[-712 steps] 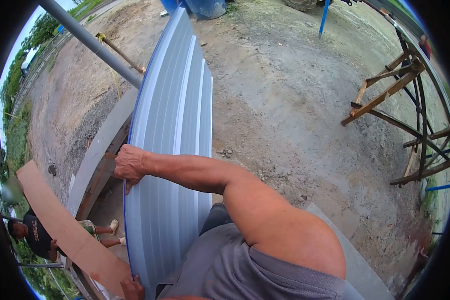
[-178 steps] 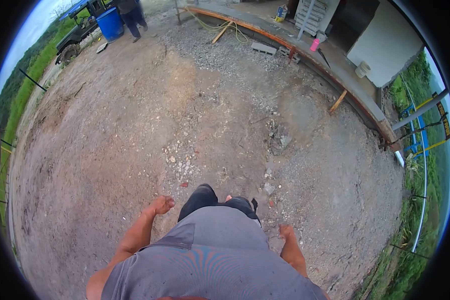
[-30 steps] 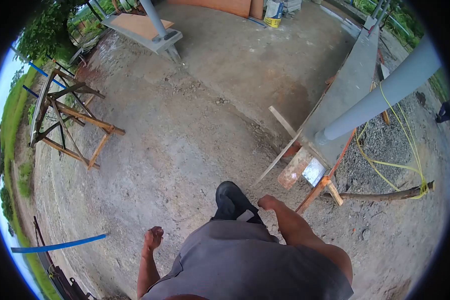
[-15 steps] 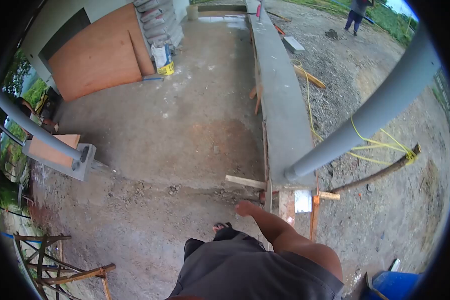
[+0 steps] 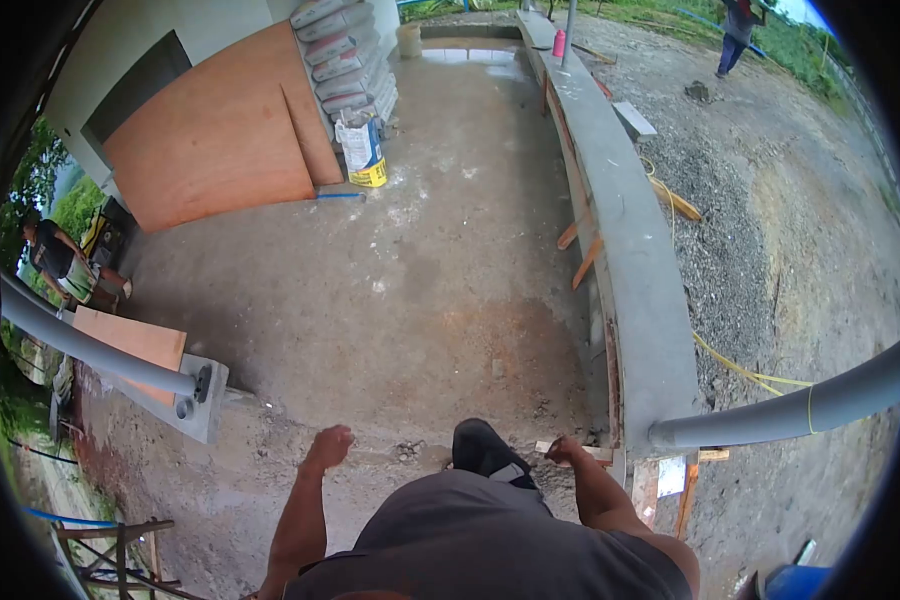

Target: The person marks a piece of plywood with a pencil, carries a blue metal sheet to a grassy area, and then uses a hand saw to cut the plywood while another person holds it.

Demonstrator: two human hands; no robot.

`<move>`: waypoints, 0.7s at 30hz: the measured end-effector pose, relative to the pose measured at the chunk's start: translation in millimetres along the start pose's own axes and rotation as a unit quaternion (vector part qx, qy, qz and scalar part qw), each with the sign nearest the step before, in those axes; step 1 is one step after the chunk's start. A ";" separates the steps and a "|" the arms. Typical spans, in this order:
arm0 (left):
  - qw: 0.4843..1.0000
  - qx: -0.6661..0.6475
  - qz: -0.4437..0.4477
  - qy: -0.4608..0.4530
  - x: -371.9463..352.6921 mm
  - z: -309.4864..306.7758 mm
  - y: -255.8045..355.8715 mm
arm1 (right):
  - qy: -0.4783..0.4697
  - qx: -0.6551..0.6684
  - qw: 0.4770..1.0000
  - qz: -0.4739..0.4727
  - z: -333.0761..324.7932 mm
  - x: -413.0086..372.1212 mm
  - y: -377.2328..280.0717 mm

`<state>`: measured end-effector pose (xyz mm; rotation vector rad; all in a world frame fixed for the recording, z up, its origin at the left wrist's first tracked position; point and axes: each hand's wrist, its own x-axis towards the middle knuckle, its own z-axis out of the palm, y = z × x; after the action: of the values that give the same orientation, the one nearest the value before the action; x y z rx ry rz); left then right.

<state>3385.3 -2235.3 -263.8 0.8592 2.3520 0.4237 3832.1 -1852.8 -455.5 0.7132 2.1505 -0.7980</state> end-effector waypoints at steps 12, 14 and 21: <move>0.975 0.021 -0.025 -0.220 268.7 -51.2 -51.6 | -0.036 -0.388 0.837 -0.383 -141.7 296.8 13.2; 0.937 0.064 -0.078 -0.335 280.1 -39.8 -89.0 | 0.041 -0.331 0.875 -0.350 -216.3 326.1 -7.0; 0.952 -0.088 -0.211 -0.205 360.0 -127.6 -127.5 | 0.288 -0.327 0.816 -0.380 -656.2 470.3 -198.9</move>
<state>3022.8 -2101.4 -377.1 0.3049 1.9963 0.2415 3136.9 -1400.3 -397.9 -0.3705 3.0626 -0.1133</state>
